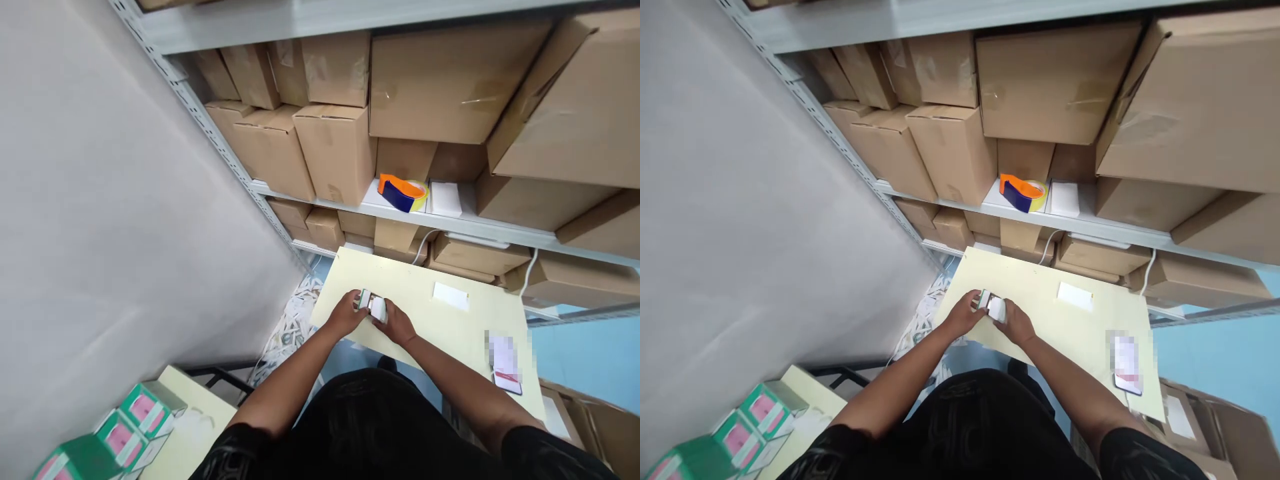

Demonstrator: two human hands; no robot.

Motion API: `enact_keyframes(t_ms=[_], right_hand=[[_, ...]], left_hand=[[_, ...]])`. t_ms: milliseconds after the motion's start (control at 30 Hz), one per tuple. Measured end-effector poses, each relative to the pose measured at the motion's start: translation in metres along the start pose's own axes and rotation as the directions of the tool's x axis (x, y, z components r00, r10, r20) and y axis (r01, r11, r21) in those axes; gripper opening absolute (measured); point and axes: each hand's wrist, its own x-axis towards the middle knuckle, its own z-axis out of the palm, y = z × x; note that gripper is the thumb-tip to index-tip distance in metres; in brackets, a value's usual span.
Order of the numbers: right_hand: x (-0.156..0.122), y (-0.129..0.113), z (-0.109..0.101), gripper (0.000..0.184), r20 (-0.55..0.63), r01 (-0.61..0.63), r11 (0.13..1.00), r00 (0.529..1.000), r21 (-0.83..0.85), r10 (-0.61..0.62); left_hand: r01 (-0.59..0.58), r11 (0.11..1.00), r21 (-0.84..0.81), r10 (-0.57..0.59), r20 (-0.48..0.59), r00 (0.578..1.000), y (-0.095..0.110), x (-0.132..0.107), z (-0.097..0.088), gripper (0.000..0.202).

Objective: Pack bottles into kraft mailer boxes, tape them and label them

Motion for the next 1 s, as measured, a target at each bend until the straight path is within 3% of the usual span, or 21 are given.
enact_keyframes(t_ms=[167, 333, 433, 533, 600, 700, 767, 833, 900, 1000], right_hand=[[0.024, 0.017, 0.002, 0.077, 0.12, 0.025, 0.997, 0.992, 0.068, -0.033], [0.026, 0.013, -0.014, 0.097, 0.021, 0.126, 0.984, 0.991, 0.128, -0.13], [0.021, -0.005, -0.023, 0.092, -0.061, 0.101, 0.98, 0.994, 0.17, -0.092], [0.018, -0.023, -0.027, 0.078, -0.087, 0.052, 0.982, 0.996, 0.181, -0.037], [0.017, -0.03, -0.03, 0.068, -0.092, 0.047, 0.98, 0.995, 0.192, -0.03], [0.008, -0.03, -0.034, 0.06, -0.092, 0.038, 0.966, 0.996, 0.255, -0.015], [-0.001, -0.026, -0.032, 0.058, -0.105, 0.002, 0.949, 0.994, 0.316, 0.032], [-0.01, -0.024, -0.026, 0.059, -0.128, -0.074, 0.923, 0.983, 0.379, 0.131], [-0.018, -0.024, -0.018, 0.063, -0.156, -0.172, 0.882, 0.952, 0.439, 0.263], [-0.024, -0.03, -0.004, 0.067, -0.185, -0.239, 0.844, 0.913, 0.48, 0.364]], left_hand=[[0.074, 0.99, 0.117, -0.067, -0.066, 0.996, 0.018, 0.024, 0.018, 0.054], [0.036, 0.998, 0.047, -0.032, -0.089, 0.995, 0.013, 0.028, 0.017, 0.035], [0.048, 0.996, -0.069, -0.052, -0.045, 0.998, 0.003, 0.025, 0.014, 0.019], [0.071, 0.994, -0.087, -0.075, -0.043, 0.996, -0.009, 0.023, 0.012, 0.015], [-0.01, 0.999, -0.049, 0.005, -0.107, 0.994, -0.016, 0.024, 0.009, 0.021], [-0.223, 0.968, 0.115, 0.24, -0.167, 0.956, -0.021, 0.027, 0.002, 0.036], [-0.345, 0.908, 0.237, 0.37, -0.071, 0.926, -0.02, 0.03, -0.005, 0.034], [-0.441, 0.845, 0.303, 0.435, 0.091, 0.896, -0.017, 0.032, -0.011, 0.028], [-0.495, 0.801, 0.336, 0.444, 0.222, 0.868, -0.011, 0.035, -0.015, 0.022], [-0.483, 0.78, 0.398, 0.387, 0.3, 0.872, 0.001, 0.038, -0.017, 0.017]])
